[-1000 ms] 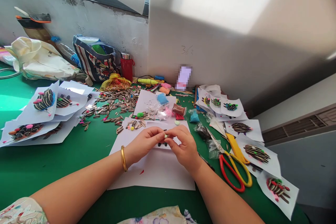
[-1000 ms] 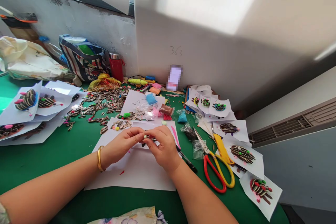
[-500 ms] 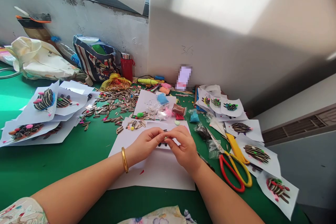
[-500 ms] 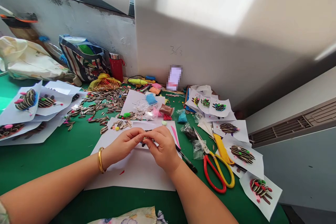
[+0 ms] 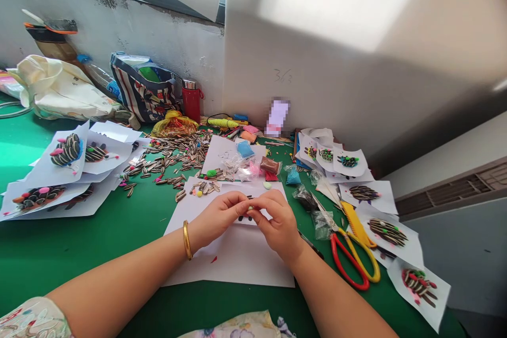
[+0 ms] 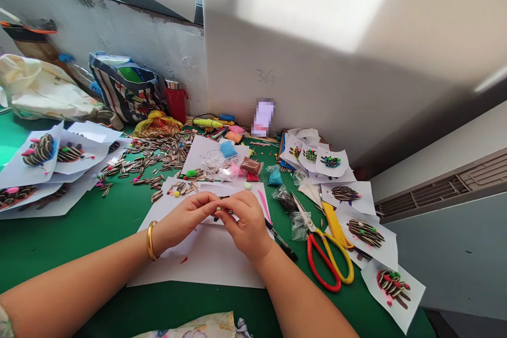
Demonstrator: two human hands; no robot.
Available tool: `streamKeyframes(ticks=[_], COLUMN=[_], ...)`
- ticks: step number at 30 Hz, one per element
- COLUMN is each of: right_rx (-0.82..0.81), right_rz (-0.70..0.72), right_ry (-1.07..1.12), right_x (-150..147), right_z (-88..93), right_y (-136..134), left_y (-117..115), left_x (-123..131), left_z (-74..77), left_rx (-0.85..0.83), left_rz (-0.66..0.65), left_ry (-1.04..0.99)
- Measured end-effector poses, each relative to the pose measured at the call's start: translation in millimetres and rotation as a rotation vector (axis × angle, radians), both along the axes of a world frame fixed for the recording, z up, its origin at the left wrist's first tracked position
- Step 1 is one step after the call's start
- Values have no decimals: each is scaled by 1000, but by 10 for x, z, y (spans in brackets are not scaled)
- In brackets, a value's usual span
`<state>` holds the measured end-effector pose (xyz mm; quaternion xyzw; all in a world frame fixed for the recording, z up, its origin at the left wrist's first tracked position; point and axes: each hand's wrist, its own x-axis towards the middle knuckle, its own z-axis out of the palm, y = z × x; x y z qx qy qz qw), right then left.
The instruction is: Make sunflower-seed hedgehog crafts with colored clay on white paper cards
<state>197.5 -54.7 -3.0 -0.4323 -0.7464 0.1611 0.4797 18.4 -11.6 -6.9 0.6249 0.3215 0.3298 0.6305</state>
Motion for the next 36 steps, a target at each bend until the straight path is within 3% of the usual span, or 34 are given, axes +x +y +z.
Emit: streamKeyframes(ticks=[9,23,26,30,36], right_rx=[-27,-30,-13,20,-5], right_rz=[-32,4,-44,-91,-60], right_ry=[-13,-20,-14,-47,-61], right_x=[-18,3,12,7,-10], right_z=[20,14,-2,-30,-21], right_y=[7,8,15,23,17], left_y=[7,16,18,26,8], left_x=[-1,-8,-8,-8,8], left_z=[4,-44,-39,-10,58], left_rx=[-23,86,89,64,-7], left_rz=[12,4,24,82,51], left_ry=[-2,49,53,48,8])
